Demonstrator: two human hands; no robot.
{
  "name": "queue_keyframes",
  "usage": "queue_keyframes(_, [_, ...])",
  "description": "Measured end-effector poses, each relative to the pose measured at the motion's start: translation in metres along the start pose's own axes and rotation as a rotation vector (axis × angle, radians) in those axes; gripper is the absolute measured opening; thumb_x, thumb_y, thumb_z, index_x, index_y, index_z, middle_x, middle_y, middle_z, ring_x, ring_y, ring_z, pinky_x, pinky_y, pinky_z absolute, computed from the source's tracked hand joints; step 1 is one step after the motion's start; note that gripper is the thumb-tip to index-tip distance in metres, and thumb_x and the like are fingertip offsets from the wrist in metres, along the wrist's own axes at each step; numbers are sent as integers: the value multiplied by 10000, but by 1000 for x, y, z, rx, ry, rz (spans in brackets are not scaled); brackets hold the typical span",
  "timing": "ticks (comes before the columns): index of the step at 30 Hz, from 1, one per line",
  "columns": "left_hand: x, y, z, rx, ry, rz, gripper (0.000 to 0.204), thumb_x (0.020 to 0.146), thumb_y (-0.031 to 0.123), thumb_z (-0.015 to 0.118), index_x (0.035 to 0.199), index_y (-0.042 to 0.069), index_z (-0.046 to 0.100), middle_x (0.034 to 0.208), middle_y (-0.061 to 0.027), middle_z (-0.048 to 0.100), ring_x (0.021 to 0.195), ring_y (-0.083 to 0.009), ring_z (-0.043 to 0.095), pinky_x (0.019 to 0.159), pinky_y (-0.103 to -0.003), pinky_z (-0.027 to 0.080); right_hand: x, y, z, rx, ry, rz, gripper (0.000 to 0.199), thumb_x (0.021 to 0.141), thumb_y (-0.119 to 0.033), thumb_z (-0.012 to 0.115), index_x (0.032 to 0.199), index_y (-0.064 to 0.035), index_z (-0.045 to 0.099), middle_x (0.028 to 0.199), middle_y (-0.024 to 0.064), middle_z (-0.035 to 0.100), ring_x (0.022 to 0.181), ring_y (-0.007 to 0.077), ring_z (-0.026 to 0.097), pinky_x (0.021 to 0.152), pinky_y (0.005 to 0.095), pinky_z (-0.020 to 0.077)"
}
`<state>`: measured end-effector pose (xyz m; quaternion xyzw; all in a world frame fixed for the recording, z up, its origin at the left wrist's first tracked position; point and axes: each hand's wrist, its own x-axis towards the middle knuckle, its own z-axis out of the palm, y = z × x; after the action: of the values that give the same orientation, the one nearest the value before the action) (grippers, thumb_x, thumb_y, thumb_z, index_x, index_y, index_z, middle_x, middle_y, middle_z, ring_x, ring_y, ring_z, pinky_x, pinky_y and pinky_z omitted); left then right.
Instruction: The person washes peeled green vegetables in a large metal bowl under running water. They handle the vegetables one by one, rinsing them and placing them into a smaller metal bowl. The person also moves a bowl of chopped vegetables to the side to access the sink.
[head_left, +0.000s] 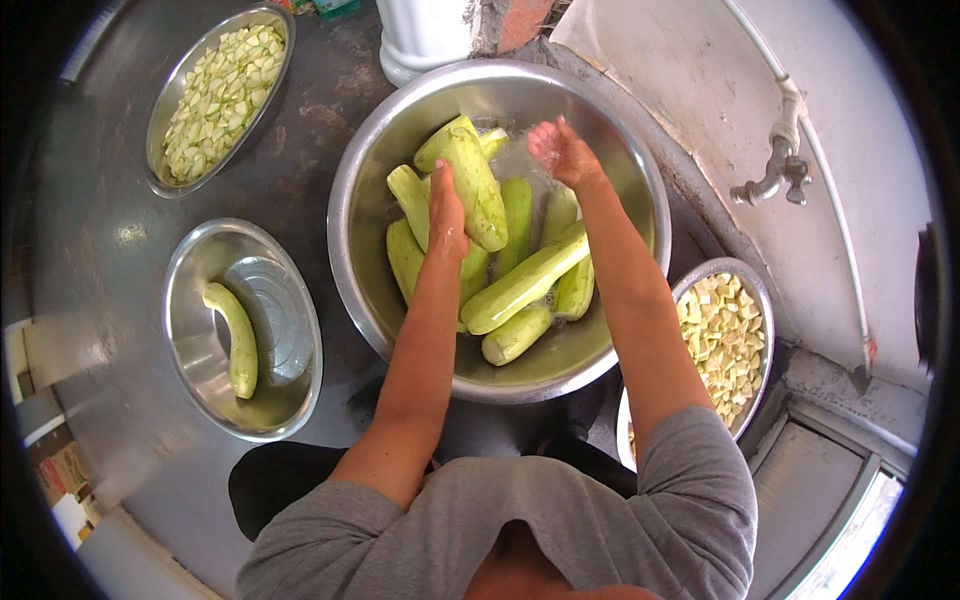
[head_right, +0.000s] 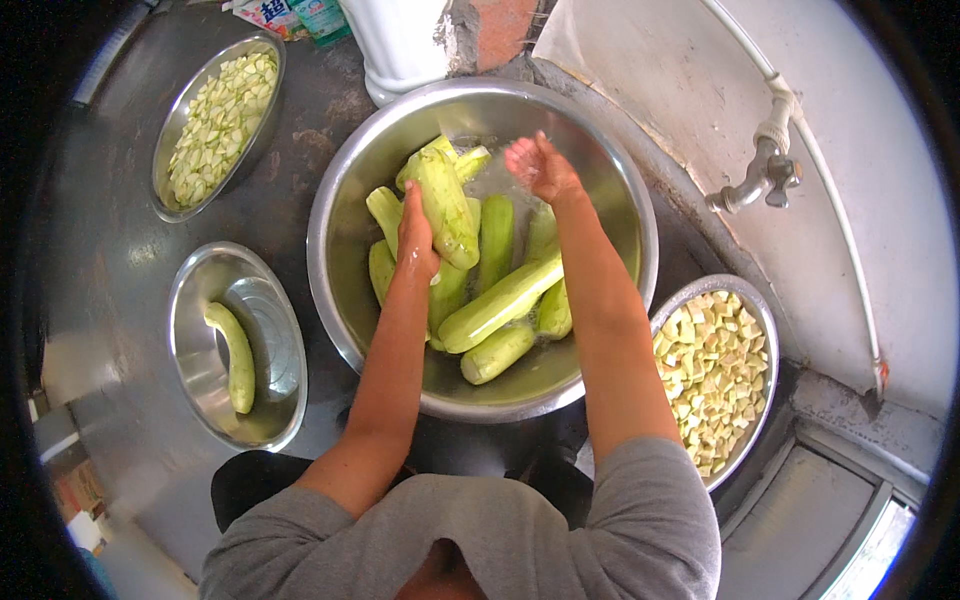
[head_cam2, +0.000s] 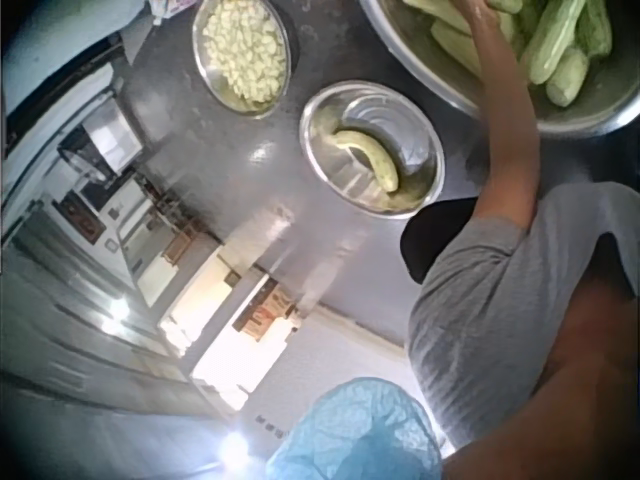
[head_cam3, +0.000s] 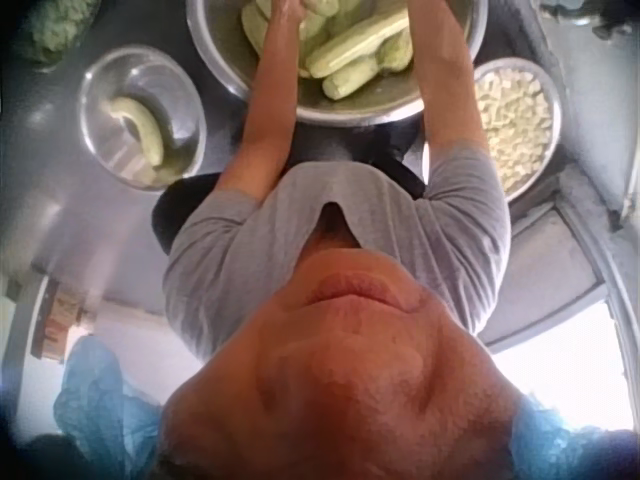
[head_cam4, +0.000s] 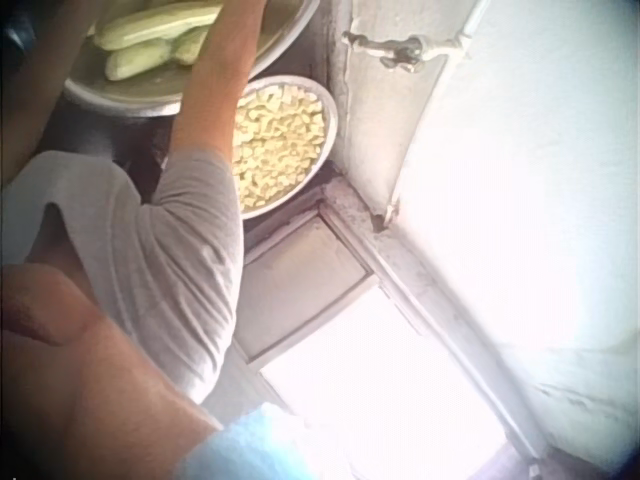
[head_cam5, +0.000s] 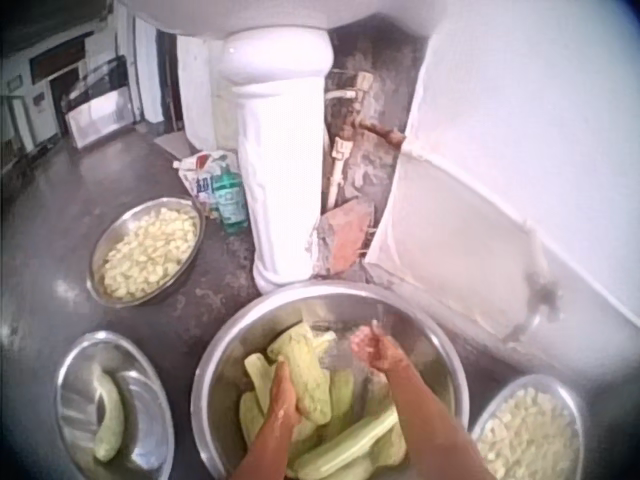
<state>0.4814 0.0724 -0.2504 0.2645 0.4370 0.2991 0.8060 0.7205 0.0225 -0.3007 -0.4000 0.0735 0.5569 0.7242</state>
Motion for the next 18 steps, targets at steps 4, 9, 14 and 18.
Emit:
queue_keyframes(4, [4,3,6,58,-25,58,654,946,526,361,1372,29,356,1290,-119,482,1134,-232,511,962,-350,410,-107,-1,99,-979,-168,-308,310,840,-298,668,972,-17,679,855,111,682,857,267,656,793,336,515])
queue_keyframes(9, [-24,17,34,169,-202,113,666,925,527,429,1326,-5,430,1234,-122,540,1099,-212,537,914,-346,440,-113,16,124,-1166,-72,-636,395,819,-306,711,1078,-12,660,915,69,677,803,120,598,689,258,496])
queue_keyframes(14, [-37,21,40,292,-252,365,538,955,426,443,1323,34,457,1190,-96,559,1018,-163,540,874,-304,438,-129,-17,132,-1043,-161,-364,380,853,-250,643,1133,6,627,1016,96,658,851,152,633,732,291,552])
queue_keyframes(18, [-35,20,35,252,-286,343,569,938,438,484,1334,30,442,1198,-96,553,1058,-174,524,889,-289,415,-133,-12,134,-1163,-144,-361,395,851,-214,630,1166,23,599,1043,110,650,908,164,631,756,299,554])
